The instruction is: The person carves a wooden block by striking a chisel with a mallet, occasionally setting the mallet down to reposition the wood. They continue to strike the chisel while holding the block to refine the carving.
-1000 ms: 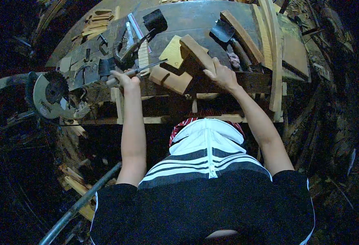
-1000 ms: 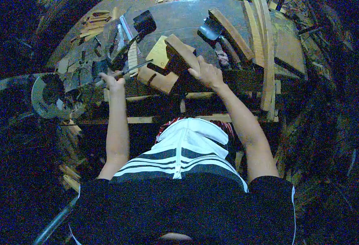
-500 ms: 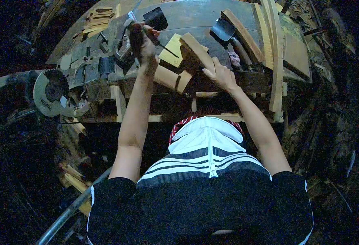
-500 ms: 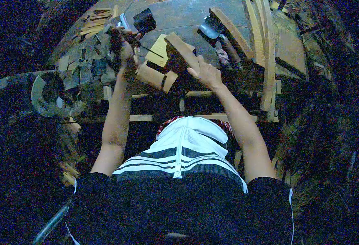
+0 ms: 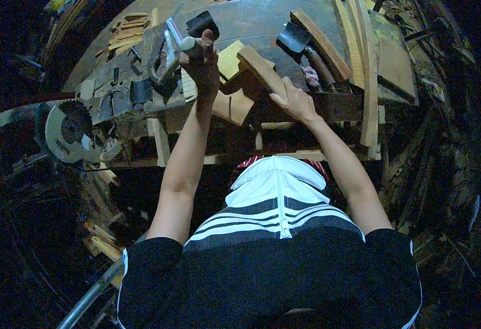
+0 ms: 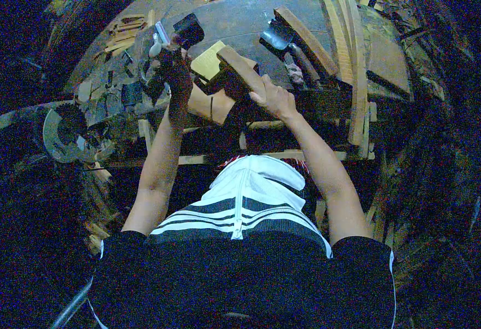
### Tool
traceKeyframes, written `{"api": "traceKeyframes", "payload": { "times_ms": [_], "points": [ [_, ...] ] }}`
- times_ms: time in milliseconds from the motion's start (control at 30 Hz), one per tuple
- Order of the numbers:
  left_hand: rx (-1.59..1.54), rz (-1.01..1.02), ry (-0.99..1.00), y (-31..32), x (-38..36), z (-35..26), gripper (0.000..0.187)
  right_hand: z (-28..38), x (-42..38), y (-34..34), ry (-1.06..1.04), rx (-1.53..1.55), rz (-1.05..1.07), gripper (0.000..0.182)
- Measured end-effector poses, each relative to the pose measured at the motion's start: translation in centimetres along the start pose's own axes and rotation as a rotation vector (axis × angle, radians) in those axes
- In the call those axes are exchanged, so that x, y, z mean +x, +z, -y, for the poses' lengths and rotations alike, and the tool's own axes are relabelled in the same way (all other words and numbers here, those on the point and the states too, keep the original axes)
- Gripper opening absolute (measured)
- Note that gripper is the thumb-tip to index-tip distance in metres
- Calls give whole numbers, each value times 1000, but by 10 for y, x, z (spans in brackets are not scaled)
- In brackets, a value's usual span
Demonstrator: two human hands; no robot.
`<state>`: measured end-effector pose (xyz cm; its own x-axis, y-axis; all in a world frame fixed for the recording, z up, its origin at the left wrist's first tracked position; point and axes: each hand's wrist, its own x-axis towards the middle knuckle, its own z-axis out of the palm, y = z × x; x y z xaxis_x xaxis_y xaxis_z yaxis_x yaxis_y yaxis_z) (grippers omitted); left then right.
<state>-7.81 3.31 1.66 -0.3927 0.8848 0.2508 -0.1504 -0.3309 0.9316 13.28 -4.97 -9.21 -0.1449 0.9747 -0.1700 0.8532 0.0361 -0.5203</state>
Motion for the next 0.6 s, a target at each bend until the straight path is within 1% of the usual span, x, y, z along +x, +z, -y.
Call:
{"api": "traceKeyframes", "payload": {
  "times_ms": [67,167,200,267,300,333,367,400,467,533,600],
  "points": [
    [96,-34,49,-2,0,0,32,0,0,-3,1,2,33,67],
    [63,50,-25,-15,23,14,32,1,-1,-5,-10,-41,21,66],
    [460,124,149,-18,33,13,28,2,-1,-8,-11,-43,21,66],
    [857,192,323,-18,39,9,25,4,-1,-13,5,-105,50,64],
    [925,345,223,-17,44,2,22,4,-2,-14,-1,-106,52,64],
    [987,496,121,-15,46,-5,24,3,-3,-16,-10,-94,39,61],
    [1079,602,118,-25,51,11,35,3,-2,-17,-20,-83,22,58],
    [1115,734,224,-52,61,51,45,2,-1,-17,-29,-83,20,58],
    [1244,838,177,-66,46,63,43,-1,2,-15,-51,-77,2,58],
    [1381,850,3,-98,38,122,40,3,2,-22,-45,-67,8,57],
    [1421,871,17,-98,15,99,41,7,1,-25,-28,-50,22,57]
  ]
}}
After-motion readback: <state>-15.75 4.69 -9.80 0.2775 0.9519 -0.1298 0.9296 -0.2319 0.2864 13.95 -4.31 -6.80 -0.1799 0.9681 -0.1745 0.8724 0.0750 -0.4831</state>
